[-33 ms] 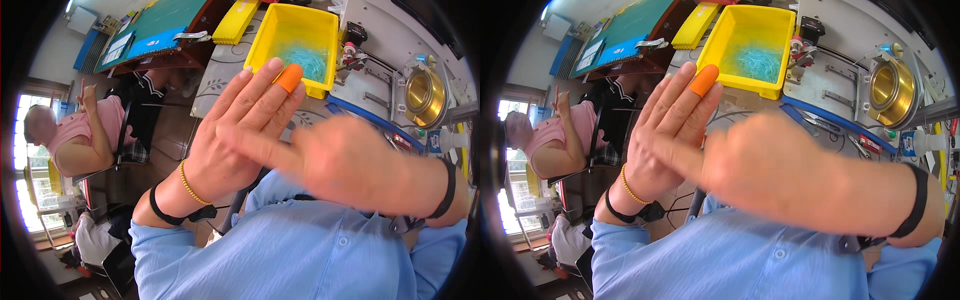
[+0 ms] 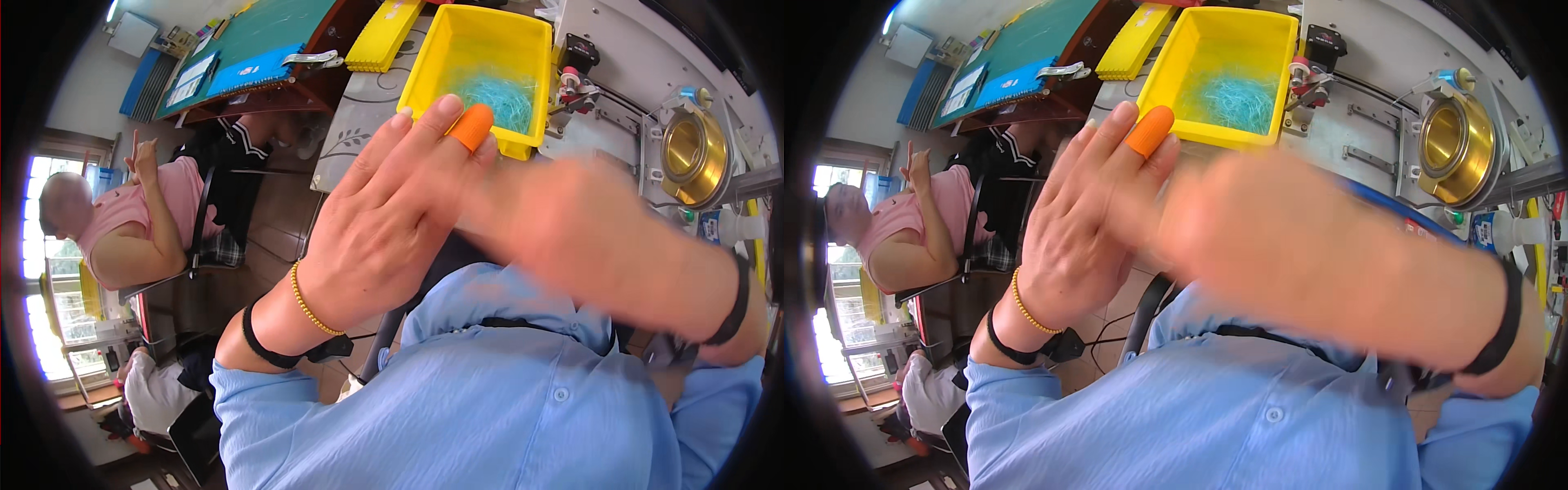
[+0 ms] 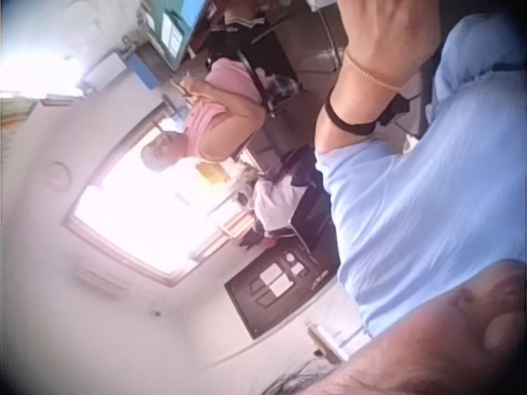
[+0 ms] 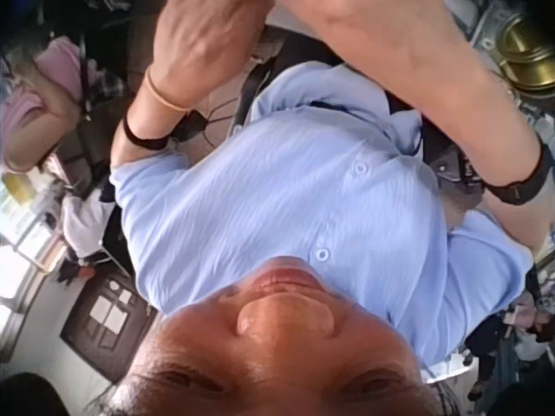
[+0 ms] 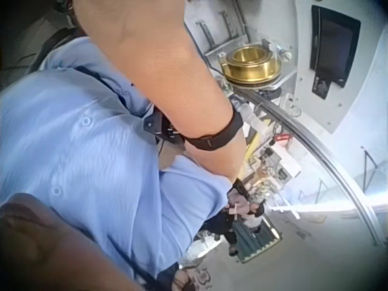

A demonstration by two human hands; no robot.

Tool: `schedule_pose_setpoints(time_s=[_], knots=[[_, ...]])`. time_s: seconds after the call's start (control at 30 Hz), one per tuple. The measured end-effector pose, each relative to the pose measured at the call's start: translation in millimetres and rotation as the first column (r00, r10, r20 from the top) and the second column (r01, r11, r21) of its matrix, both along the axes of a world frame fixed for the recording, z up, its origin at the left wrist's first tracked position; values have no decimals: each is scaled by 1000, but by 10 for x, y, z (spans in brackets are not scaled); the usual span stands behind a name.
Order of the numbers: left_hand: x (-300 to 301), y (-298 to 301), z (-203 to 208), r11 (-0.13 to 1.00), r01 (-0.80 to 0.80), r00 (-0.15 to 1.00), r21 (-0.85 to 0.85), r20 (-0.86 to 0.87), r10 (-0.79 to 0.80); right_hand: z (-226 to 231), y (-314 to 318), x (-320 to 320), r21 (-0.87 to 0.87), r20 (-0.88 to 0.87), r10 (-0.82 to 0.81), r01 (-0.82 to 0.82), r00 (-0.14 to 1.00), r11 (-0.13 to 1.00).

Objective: The person applies adhesive to small mechanical components and assembles metal parts using a precision assembly machine.

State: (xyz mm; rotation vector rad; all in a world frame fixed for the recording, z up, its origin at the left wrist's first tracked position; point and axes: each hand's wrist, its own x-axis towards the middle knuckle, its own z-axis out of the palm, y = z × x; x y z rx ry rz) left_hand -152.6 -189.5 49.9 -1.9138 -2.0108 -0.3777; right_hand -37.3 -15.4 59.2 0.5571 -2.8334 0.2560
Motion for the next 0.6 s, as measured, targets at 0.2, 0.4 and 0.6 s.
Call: schedule_pose_setpoints(time_s=[0.2,0.4,0.6], knots=[[29,-105,-32,985,172,985,3,-11,-172,216,88,120,-145,-50,32,-39,998,989],[91,96,-593,877,-286,-396,385,786,-474,-549,525,86,-884,432,136,389,891,259],[105,148,-680,706,-122,-829,697,319,-458,-588,476,198,-826,156,497,389,854,-409]])
